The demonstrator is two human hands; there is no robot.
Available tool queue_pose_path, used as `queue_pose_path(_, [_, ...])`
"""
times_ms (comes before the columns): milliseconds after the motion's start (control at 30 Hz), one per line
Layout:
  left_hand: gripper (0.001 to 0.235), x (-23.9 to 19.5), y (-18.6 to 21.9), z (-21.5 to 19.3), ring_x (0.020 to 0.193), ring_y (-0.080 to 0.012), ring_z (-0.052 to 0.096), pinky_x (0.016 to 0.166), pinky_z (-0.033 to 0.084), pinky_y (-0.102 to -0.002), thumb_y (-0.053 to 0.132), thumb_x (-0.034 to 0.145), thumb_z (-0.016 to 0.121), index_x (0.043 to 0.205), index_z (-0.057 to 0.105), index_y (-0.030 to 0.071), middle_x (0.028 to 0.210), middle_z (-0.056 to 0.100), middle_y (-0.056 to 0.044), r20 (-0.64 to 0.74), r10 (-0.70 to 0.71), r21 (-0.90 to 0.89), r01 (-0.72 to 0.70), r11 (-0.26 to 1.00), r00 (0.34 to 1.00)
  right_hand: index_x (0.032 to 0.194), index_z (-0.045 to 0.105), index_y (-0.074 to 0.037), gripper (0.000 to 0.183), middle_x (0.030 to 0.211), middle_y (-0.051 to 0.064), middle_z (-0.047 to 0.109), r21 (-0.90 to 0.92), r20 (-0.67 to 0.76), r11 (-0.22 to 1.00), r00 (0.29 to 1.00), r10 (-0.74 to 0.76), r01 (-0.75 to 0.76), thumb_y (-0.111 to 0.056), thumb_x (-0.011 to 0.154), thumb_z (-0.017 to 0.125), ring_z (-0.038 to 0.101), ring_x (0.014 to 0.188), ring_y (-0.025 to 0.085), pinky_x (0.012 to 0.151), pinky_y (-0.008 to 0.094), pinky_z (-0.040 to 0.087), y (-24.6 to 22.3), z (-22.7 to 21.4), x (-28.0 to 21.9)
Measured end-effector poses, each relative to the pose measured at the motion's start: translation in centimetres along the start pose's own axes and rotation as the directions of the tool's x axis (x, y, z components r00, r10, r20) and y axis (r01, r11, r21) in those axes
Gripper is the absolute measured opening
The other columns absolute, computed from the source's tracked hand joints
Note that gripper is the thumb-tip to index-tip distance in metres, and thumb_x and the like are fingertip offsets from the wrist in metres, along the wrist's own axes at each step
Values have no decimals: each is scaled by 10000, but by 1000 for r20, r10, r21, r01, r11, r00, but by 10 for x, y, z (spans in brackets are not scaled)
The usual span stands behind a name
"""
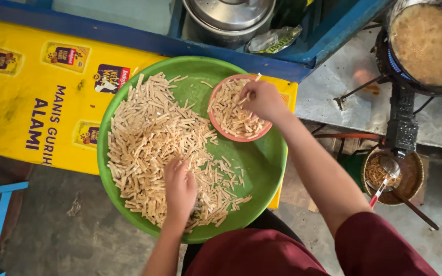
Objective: The person transfers shredded food items from a large green tray into a small pink bowl using both hands. They then use a slotted spoon to scoop fried items from a wok and spread them on a newspaper to cool. The person stirs the frying items in the wok and continues transferring raw items into the bowl.
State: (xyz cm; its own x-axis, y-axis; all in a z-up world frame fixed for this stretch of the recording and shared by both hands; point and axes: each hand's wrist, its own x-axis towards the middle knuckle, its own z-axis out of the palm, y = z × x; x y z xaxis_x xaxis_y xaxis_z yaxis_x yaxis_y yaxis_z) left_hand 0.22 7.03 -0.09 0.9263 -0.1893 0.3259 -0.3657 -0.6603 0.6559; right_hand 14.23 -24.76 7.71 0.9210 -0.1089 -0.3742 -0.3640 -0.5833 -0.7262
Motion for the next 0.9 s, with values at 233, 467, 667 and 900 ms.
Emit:
queue_pose_path(233, [442, 139, -12, 106, 1337, -474, 515, 1144, 434, -478, 79, 987, 539, 1391, 490, -92, 1446, 507, -303, 194, -209, -155, 240, 958, 959, 1023, 760, -54, 296, 884, 123, 716, -89, -36, 984, 987, -155, 152, -121, 736, 794, 710, 815, 239, 761, 391, 588, 12, -4, 21])
queue_pose_path(467, [593, 130, 43, 142, 1490, -471, 222, 1216, 210, -505, 177, 1007, 509, 1500, 350, -112, 1599, 245, -337, 191, -358, -58, 375, 925, 914, 1223, 715, -71, 487, 1130, 183, 726, -84, -111, 956, 950, -291, 283, -120, 742, 765, 702, 1016, 315, 907, 402, 553, 37, 2, 11])
queue_pose_path(667, [635, 122, 73, 131, 1544, -399, 253, 1233, 132, -621, 317, 1073, 437, 1553, 288, -70, 1635, 269, -273, 153, -312, 25, 312, 950, 938, 1316, 636, -62, 590, 1220, 192, 707, 3, -167, 930, 917, -362, 368, 36, 735, 597, 705, 1071, 334, 919, 405, 561, 47, 5, -9])
queue_pose_path(900, [712, 127, 79, 136, 1533, -443, 216, 1216, 127, -607, 355, 1034, 493, 1569, 254, -49, 1636, 258, -287, 97, -362, -59, 368, 928, 927, 1329, 667, -101, 503, 986, 266, 710, -69, -333, 981, 923, -196, 184, 48, 866, 541, 720, 879, 420, 782, 475, 560, 59, 24, -21])
